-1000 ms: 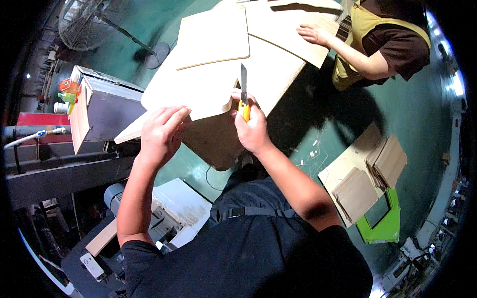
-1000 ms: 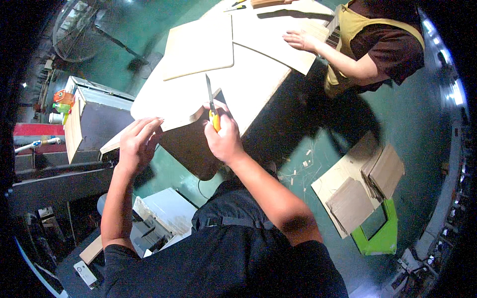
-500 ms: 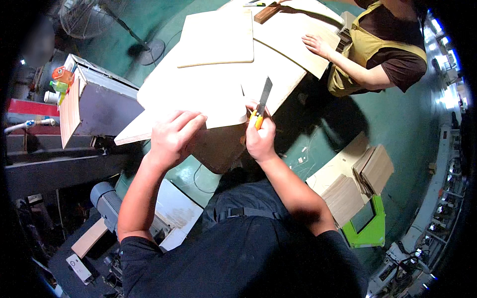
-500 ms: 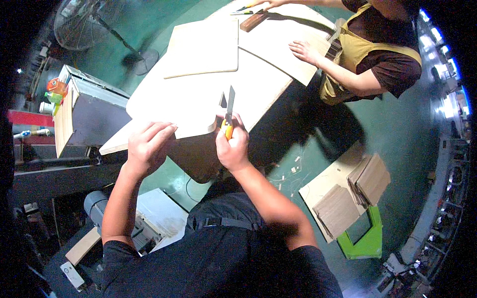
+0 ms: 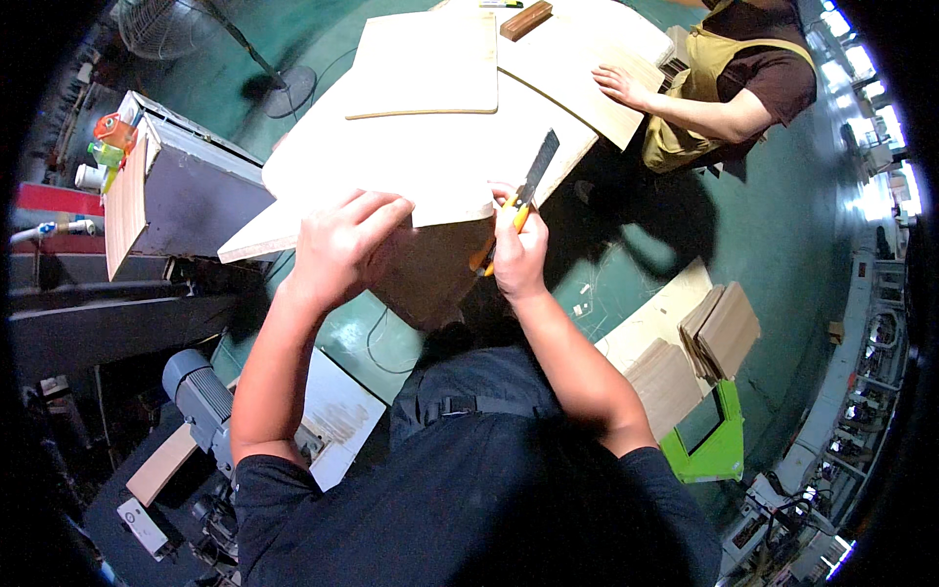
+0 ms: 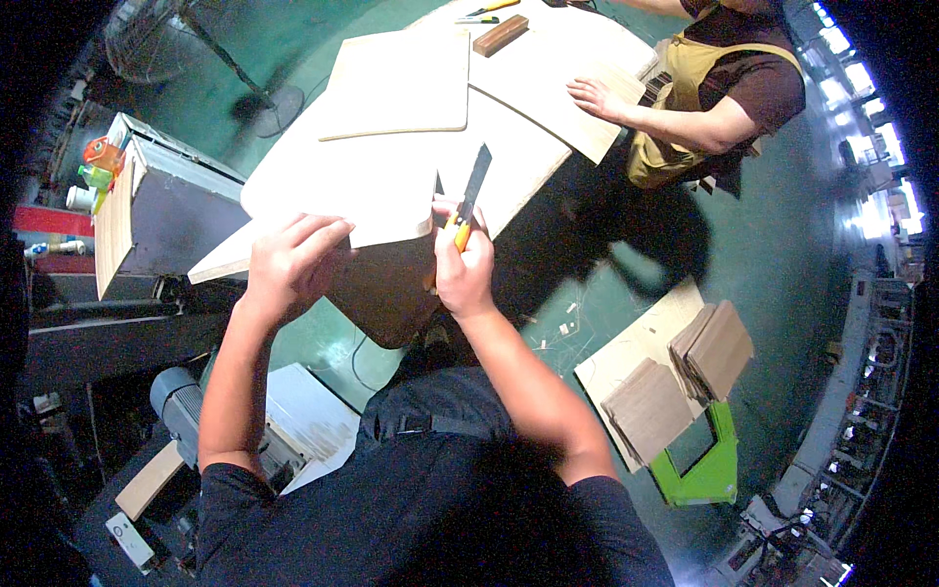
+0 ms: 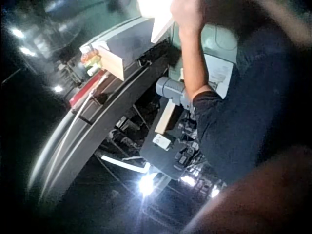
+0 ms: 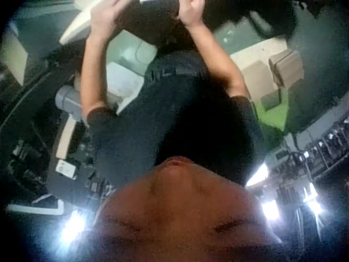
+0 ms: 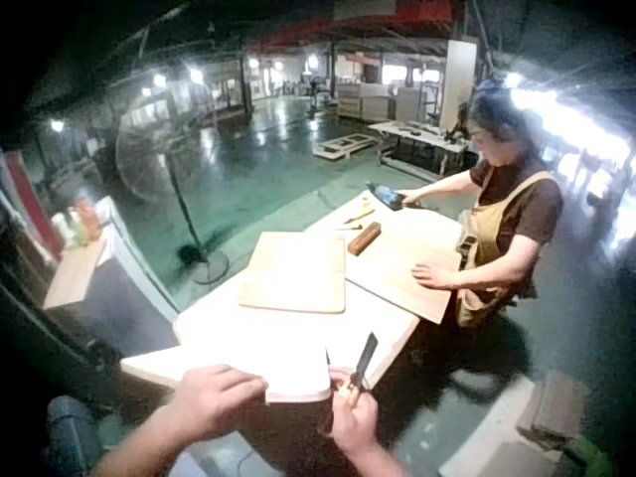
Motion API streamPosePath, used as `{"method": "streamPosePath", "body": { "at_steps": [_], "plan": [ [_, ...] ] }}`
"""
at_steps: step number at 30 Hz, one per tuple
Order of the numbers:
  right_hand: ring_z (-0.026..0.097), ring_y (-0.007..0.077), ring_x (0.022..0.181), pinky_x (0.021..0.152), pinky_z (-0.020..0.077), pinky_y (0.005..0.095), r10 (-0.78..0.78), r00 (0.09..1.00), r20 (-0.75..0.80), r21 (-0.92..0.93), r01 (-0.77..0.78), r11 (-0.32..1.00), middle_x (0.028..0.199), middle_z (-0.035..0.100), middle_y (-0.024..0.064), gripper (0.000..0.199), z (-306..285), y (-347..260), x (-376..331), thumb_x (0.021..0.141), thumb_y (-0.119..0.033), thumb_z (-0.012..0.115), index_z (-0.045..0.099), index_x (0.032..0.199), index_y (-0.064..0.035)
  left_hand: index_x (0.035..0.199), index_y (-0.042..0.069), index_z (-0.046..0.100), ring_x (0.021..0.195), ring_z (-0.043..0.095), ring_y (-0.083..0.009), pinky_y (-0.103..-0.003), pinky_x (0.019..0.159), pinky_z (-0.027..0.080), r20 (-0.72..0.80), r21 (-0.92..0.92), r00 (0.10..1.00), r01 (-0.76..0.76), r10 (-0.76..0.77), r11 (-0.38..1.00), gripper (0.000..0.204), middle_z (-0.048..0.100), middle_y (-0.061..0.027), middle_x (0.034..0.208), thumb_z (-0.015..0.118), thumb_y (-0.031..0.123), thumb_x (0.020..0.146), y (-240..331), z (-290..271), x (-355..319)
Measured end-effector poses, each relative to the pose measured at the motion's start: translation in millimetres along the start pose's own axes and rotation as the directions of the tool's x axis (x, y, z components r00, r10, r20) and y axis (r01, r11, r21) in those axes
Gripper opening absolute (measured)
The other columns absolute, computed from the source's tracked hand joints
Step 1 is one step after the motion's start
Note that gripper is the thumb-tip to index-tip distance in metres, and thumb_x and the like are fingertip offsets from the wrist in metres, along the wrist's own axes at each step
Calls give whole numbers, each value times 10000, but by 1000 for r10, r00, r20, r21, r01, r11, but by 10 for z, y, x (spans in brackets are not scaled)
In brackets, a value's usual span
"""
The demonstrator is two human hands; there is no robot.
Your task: The person scrapes the edges of wood panels using a hand tool, periodically picking up new panels from a stack and placing finished ones onto a separate pile.
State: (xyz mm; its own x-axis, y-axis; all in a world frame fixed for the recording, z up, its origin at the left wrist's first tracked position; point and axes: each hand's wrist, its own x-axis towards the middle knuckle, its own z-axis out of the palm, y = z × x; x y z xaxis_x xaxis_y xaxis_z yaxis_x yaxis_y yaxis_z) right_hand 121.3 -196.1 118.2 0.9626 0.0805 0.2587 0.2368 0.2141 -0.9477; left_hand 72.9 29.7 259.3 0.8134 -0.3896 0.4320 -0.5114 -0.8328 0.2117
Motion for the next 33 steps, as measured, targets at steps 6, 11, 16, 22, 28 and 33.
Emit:
{"method": "streamPosePath", "body": {
  "at_steps": [6, 11, 16, 22, 28, 33],
  "plan": [
    [594, 144, 1125, 995, 489, 295, 151, 989, 3, 156, -149, 976, 1263, 638, 93, 303, 39, -46, 56, 1008, -46, 497, 648, 1256, 40, 1101, 55, 747, 860, 739, -314, -419, 709, 587, 22, -10, 1000, 5, -5, 1000, 295, 770, -108, 1002, 829, 86, 819, -30, -46, 47],
    [636, 172, 1201, 1073, 499, 335, 91, 995, 46, 101, -95, 990, 1303, 640, 100, 339, 2, 46, 81, 1139, -154, 462, 581, 1397, 29, 1089, 57, 749, 855, 735, -309, -420, 709, 586, 11, -17, 1000, 15, -15, 1000, 274, 770, -99, 996, 828, 95, 830, -42, -46, 84],
    [612, 117, 1067, 967, 495, 282, 99, 995, 33, 184, -103, 977, 1282, 632, 58, 329, 59, 26, 88, 1144, -172, 475, 596, 1394, 5, 1083, 66, 752, 853, 734, -306, -418, 716, 586, 5, -14, 1000, 24, -24, 1000, 275, 770, -94, 993, 837, 112, 826, -74, -35, 89],
    [579, 150, 1226, 1057, 474, 297, 143, 990, 14, 125, -144, 982, 1343, 610, 86, 304, 44, -53, 79, 1076, -48, 481, 605, 1349, 5, 1081, 65, 751, 870, 736, -309, -415, 728, 592, 27, -10, 999, 39, -38, 999, 282, 769, -97, 993, 834, 103, 815, -53, -56, 108],
    [485, 53, 889, 827, 437, 239, 256, 965, 63, 20, -257, 966, 1172, 643, 12, 306, -86, -165, -49, 1091, -124, 545, 653, 1357, -19, 1092, 84, 732, 920, 733, -319, -426, 768, 613, 97, -45, 993, 67, -62, 997, 320, 749, -96, 1049, 733, 22, 778, 42, 6, -74],
    [656, 94, 957, 811, 493, 220, 528, 837, 144, 140, -546, 826, 1222, 713, 86, 415, -354, -77, -610, 986, -42, 578, 632, 1390, 35, 1157, 137, 645, 1169, 659, -320, -441, 957, 576, 344, -80, 934, -70, 93, 994, 366, 673, -67, 1267, 761, 181, 813, 332, 546, -589]
  ]
}}
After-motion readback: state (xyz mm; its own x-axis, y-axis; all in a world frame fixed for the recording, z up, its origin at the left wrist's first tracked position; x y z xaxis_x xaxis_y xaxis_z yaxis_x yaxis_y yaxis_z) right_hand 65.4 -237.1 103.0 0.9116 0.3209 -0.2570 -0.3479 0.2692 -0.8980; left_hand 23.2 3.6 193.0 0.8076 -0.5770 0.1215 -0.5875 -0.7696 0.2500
